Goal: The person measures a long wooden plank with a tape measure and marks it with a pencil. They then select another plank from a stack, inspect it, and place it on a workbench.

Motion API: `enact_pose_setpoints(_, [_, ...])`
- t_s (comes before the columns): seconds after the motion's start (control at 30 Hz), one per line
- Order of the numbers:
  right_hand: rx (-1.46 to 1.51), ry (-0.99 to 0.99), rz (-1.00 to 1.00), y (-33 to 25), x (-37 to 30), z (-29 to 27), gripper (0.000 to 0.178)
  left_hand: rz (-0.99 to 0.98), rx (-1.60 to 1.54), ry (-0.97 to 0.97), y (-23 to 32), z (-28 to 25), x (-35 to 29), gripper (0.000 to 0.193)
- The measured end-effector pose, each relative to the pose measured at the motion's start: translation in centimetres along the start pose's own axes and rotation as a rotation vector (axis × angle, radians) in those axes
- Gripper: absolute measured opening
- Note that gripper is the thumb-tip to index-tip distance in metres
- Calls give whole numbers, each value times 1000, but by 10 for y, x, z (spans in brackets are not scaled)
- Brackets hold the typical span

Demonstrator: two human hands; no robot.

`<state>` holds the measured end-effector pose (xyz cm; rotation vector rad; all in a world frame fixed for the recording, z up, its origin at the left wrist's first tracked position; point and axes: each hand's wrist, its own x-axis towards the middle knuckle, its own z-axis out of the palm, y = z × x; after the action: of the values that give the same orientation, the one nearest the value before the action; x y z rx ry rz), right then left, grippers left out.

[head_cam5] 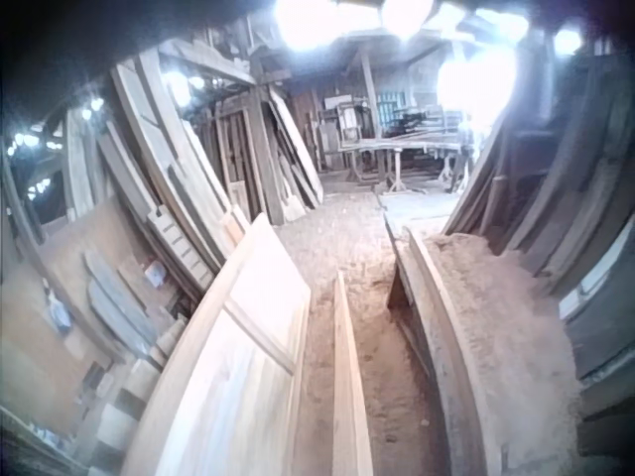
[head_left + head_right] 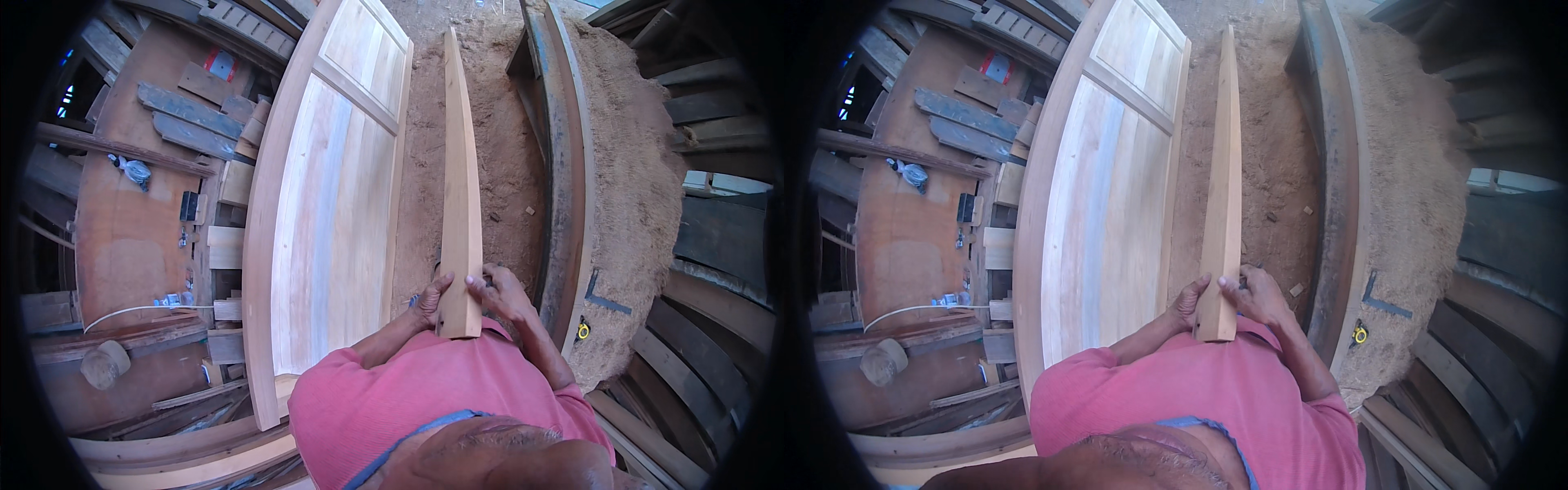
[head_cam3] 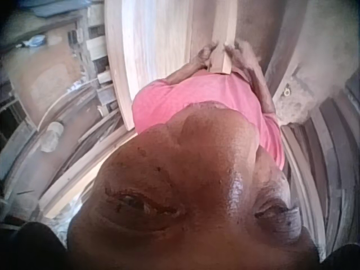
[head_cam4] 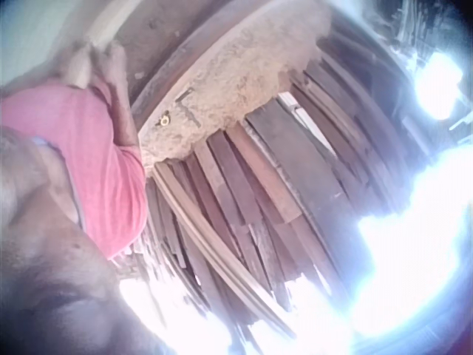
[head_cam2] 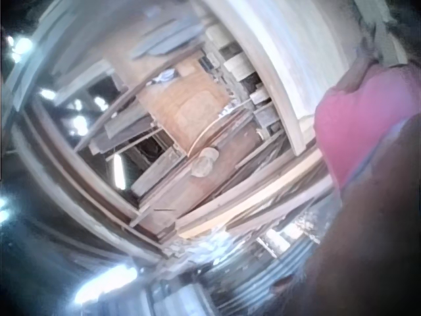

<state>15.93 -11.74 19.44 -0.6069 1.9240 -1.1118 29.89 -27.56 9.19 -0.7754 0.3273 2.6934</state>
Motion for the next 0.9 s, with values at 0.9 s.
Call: enact_pose_setpoints(0.9, [1783, -263, -459, -54, 47, -54, 52, 1543, 1594, -60, 28, 239, -18, 114])
